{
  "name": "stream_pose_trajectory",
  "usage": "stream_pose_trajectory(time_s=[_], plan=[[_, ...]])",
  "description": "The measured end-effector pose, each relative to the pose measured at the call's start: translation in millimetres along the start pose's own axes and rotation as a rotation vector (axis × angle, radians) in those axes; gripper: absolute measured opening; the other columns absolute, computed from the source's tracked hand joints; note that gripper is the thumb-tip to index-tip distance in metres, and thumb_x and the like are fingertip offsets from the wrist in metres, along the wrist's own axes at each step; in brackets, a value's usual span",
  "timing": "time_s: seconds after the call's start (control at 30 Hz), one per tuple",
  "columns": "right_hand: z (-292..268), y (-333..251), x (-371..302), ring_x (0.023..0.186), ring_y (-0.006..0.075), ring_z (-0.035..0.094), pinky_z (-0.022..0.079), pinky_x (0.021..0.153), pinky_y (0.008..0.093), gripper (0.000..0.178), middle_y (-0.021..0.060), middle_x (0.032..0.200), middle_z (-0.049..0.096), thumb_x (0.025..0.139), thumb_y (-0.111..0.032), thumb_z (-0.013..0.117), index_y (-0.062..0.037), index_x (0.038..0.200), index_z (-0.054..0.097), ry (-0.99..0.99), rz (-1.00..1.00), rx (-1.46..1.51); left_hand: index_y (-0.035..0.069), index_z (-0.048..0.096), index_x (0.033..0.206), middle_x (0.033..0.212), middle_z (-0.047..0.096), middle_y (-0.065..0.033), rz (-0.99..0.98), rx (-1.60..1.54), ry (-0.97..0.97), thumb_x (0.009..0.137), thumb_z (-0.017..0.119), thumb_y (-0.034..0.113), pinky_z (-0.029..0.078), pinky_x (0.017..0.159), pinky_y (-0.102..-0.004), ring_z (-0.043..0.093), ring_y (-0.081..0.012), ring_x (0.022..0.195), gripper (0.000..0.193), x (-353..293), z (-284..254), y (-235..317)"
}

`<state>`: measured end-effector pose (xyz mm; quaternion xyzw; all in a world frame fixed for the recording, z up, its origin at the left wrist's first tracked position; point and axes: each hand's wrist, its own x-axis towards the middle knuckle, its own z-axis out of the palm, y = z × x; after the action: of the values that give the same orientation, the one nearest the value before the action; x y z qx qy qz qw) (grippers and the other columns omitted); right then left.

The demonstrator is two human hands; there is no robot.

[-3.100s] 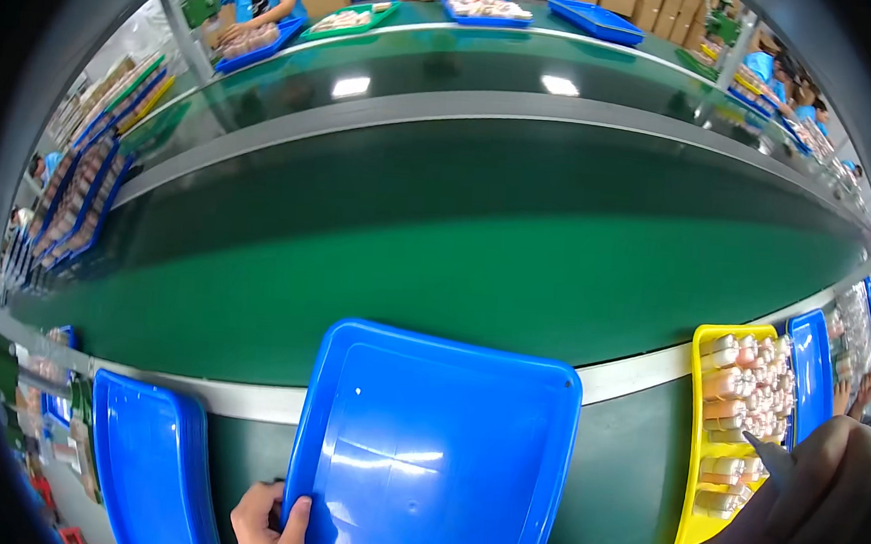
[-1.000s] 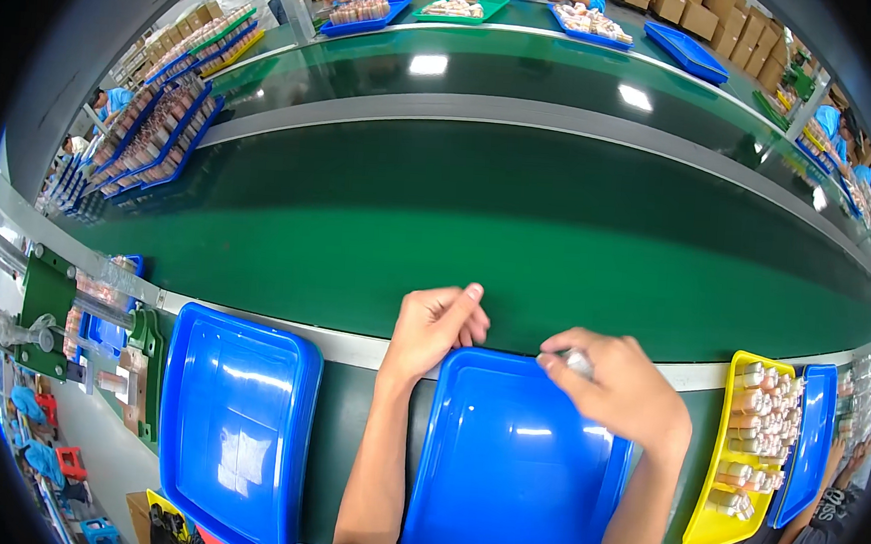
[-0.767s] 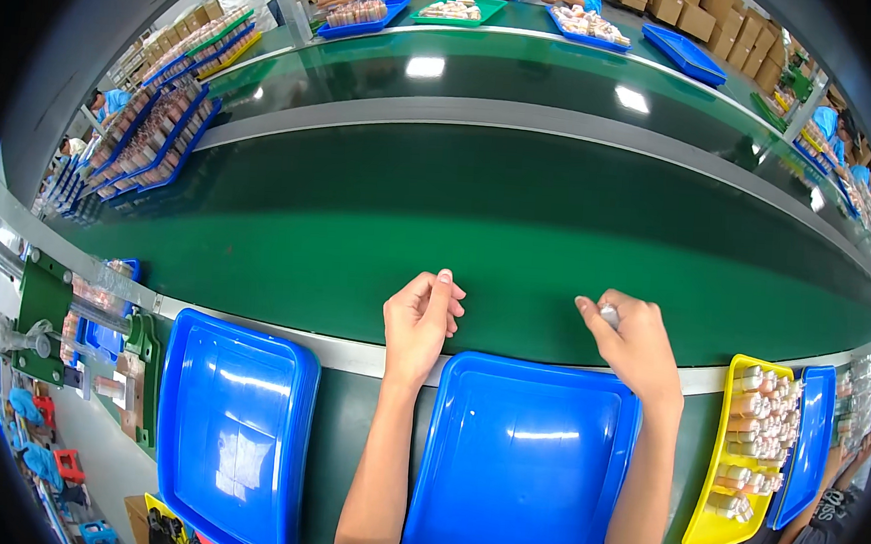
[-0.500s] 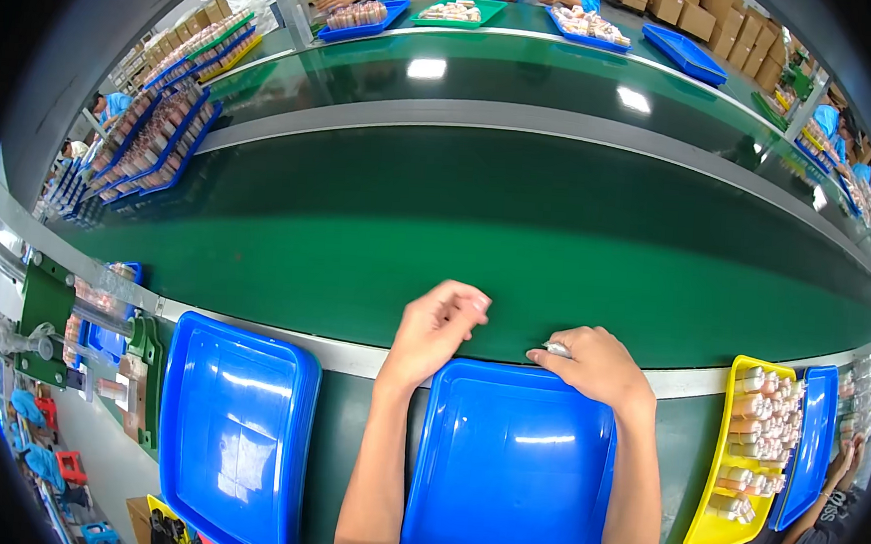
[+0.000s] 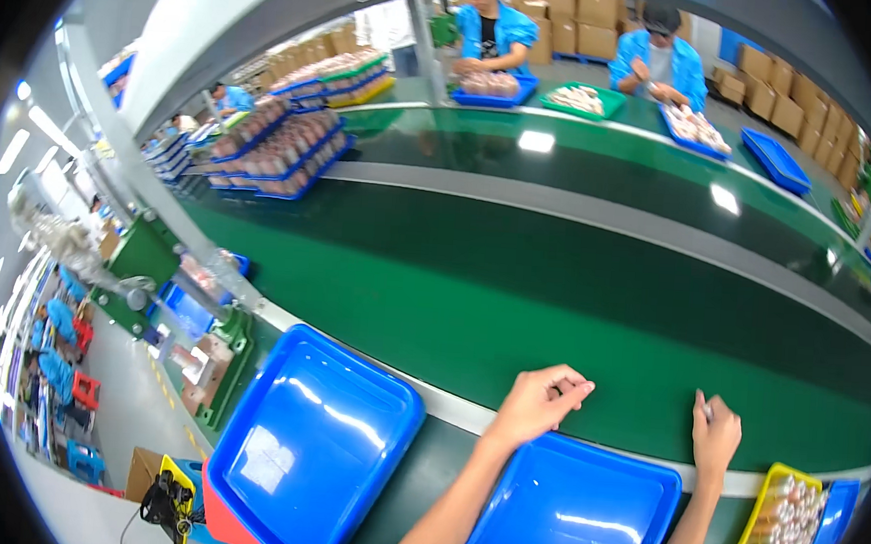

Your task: Manually assemble white cylindrical components on a factory assembly line.

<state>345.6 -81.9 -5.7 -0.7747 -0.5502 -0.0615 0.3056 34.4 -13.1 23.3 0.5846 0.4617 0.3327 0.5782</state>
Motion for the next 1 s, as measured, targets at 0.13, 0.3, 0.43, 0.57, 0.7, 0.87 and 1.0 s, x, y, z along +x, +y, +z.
stream_pose_trajectory(time_s=[0.13, 0.3, 0.43, 0.57, 0.7, 0.87, 1.0], plan=[[9, -3, -1, 0.058, 0.0444, 0.055, 0.043, 0.055, 0.0497, 0.041, 0.0214, 0.061, 0.055, 0.096, -0.026, 0.068, -0.0004, 0.068, 0.054, 0.024, -0.034, -0.076, 0.0, 0.073, 0.09, 0.072, 0.067, -0.0012, 0.193, -0.083, 0.231, 0.103, 0.066, 0.028, 0.043, 0.055, -0.022, 0.058, -0.0036, 0.063, 0.031, 5, 4, -23], [11, 8, 0, 0.058, 0.0439, 0.054, 0.043, 0.055, 0.0488, 0.042, 0.0212, 0.062, 0.054, 0.097, -0.028, 0.066, 0.0004, 0.069, 0.053, 0.062, 0.045, -0.101, 0.001, 0.072, 0.086, 0.063, 0.061, 0.0006, 0.171, -0.092, 0.279, 0.103, 0.064, 0.032, 0.035, 0.05, -0.0224, 0.048, -0.0013, 0.056, 0.036, 3, 1, -16], [13, 18, -1, 0.061, 0.0448, 0.057, 0.046, 0.057, 0.0489, 0.041, 0.0217, 0.065, 0.058, 0.098, -0.028, 0.065, 0.0006, 0.071, 0.055, 0.089, 0.105, -0.122, 0.0, 0.072, 0.087, 0.065, 0.063, -0.0003, 0.17, -0.075, 0.289, 0.103, 0.065, 0.032, 0.037, 0.051, -0.0222, 0.049, -0.0019, 0.057, 0.037, 1, 2, -14], [12, 24, -1, 0.064, 0.0449, 0.06, 0.047, 0.058, 0.0501, 0.039, 0.0216, 0.068, 0.06, 0.098, -0.029, 0.065, -0.0005, 0.072, 0.056, 0.113, 0.147, -0.152, -0.002, 0.072, 0.094, 0.081, 0.072, -0.0064, 0.24, -0.029, 0.377, 0.101, 0.066, 0.024, 0.054, 0.069, -0.0275, 0.069, -0.0125, 0.075, 0.028, 2, 3, -16], [11, 24, -2, 0.065, 0.0447, 0.062, 0.047, 0.058, 0.0515, 0.037, 0.0212, 0.07, 0.062, 0.097, -0.028, 0.066, -0.0017, 0.072, 0.057, 0.145, 0.131, -0.194, -0.002, 0.069, 0.106, 0.099, 0.074, -0.0091, 0.327, -0.122, 0.278, 0.102, 0.064, 0.018, 0.055, 0.085, -0.0302, 0.071, -0.0157, 0.091, 0.022, 7, -2, -30], [9, 21, -2, 0.068, 0.0436, 0.063, 0.047, 0.06, 0.0527, 0.034, 0.0202, 0.074, 0.064, 0.094, -0.025, 0.067, -0.0027, 0.071, 0.059, 0.147, 0.129, -0.198, -0.002, 0.07, 0.104, 0.097, 0.073, -0.0081, 0.263, -0.158, 0.227, 0.103, 0.062, 0.018, 0.056, 0.078, -0.0282, 0.068, -0.0136, 0.087, 0.021, 9, -1, -36], [11, 31, -3, 0.068, 0.0426, 0.064, 0.048, 0.06, 0.0525, 0.033, 0.0192, 0.074, 0.064, 0.092, -0.026, 0.07, -0.0029, 0.071, 0.061, 0.186, 0.126, -0.186, 0.0, 0.07, 0.101, 0.091, 0.071, -0.0077, 0.22, -0.211, 0.233, 0.102, 0.062, 0.018, 0.054, 0.071, -0.0267, 0.064, -0.0108, 0.076, 0.02, 7, 3, -28]])
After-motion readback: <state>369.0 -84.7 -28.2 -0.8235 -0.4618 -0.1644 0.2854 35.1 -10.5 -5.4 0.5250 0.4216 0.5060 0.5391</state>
